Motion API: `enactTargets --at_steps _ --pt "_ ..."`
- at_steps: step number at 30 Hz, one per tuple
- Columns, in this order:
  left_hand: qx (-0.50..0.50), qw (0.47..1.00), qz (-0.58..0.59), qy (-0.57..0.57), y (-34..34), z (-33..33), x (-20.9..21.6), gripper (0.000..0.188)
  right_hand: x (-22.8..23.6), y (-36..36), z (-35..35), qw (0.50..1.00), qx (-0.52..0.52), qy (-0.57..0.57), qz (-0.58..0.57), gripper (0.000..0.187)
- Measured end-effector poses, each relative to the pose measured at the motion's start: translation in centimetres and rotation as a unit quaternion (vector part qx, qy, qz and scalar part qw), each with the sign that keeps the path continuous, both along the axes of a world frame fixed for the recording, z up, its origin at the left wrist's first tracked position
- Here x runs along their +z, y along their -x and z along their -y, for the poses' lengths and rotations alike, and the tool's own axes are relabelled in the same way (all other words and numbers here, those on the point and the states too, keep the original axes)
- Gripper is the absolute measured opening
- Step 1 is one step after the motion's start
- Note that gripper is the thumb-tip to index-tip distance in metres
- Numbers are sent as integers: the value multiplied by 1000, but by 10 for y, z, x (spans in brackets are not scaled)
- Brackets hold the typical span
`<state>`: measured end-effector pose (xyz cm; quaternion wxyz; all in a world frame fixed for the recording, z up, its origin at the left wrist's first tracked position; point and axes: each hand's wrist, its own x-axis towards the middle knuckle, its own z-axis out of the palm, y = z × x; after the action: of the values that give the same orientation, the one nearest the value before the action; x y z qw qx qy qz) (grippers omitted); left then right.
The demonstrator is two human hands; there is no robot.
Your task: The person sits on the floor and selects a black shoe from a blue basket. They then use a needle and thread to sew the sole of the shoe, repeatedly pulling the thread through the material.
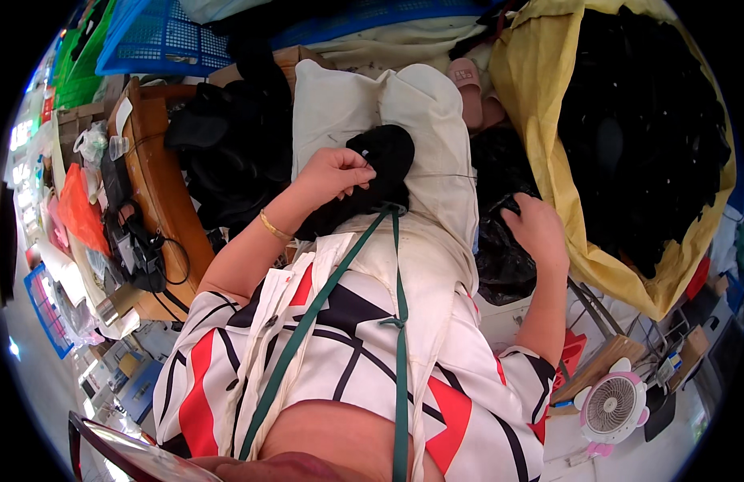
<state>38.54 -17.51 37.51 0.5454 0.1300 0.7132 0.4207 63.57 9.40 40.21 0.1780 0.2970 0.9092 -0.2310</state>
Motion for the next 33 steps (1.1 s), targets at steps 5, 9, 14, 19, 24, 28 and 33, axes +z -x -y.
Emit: enactTargets --at_steps 5,9,14,19,24,28,33 --pt "23 995 93 6 9 -2 -1 13 10 41 25 948 -104 155 -257 21" --pt "2 995 96 2 17 -3 1 14 -3 106 74 921 115 43 -370 30" --pt "12 984 169 -54 30 2 3 15 -36 163 85 870 190 164 -425 16" --pt "50 982 181 -21 22 11 -1 14 -42 169 94 914 23 317 -251 12" --pt "39 979 198 18 11 17 -20 16 -62 150 108 918 53 196 -340 11" --pt "114 962 243 -43 12 15 -24 14 -31 124 85 884 -120 299 -338 9" --pt "215 918 315 -113 16 0 -35 14 -6 95 71 803 -207 510 -227 8"
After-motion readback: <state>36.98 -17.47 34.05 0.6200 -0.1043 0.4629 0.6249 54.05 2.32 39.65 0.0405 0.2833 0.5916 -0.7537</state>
